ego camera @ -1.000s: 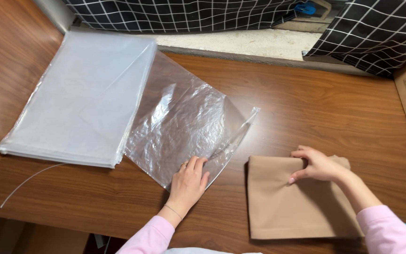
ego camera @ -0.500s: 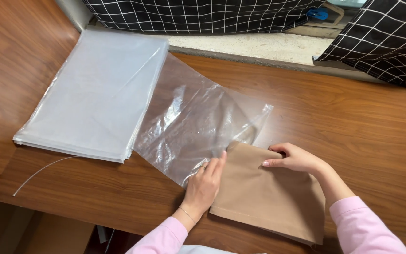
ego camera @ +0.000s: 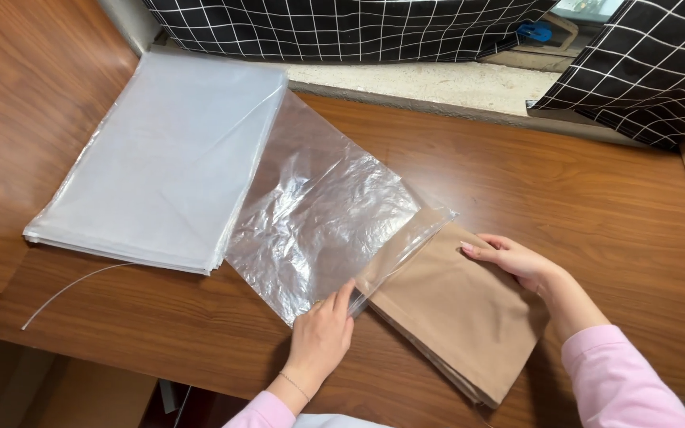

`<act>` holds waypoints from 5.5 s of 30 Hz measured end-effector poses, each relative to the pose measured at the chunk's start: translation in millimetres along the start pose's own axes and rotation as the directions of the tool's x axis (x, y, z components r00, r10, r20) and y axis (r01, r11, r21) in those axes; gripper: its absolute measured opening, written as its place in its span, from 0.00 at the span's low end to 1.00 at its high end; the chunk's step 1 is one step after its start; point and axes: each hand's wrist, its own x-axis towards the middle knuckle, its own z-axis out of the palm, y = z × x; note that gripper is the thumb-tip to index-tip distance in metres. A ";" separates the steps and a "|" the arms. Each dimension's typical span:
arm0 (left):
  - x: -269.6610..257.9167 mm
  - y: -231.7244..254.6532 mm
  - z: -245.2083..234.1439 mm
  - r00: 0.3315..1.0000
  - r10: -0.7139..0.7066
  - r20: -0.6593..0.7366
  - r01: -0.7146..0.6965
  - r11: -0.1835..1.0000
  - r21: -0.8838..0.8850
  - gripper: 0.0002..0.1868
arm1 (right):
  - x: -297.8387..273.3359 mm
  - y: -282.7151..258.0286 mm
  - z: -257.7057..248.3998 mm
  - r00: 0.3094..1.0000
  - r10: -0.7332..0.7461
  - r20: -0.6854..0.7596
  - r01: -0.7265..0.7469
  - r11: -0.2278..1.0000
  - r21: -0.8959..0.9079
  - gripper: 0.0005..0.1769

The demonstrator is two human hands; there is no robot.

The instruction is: Ironing a t-shirt, folding it neatly, and placing it into a plastic shipping bag.

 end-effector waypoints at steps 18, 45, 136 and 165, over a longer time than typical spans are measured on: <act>-7.3 13.6 -20.4 0.890 0.182 -0.418 -0.239 0.967 -0.087 0.27 | 31.8 4.3 76.1 0.953 -0.134 0.273 0.020 0.923 0.383 0.20; -47.7 -14.5 -9.7 0.910 -0.192 -0.368 0.197 0.980 -0.024 0.36 | 19.2 -5.9 119.1 0.862 -0.010 0.507 -0.457 0.420 0.784 0.20; 7.2 -129.9 -63.1 0.984 0.096 0.153 -0.089 0.995 -0.053 0.29 | 125.1 -44.9 17.0 0.084 -0.756 0.649 0.621 -0.470 -0.627 0.25; -34.5 -74.8 -67.3 0.686 -0.669 0.285 0.708 0.524 -0.475 0.32 | -1.9 109.1 24.0 0.906 -0.287 -0.312 0.211 0.943 -0.256 0.20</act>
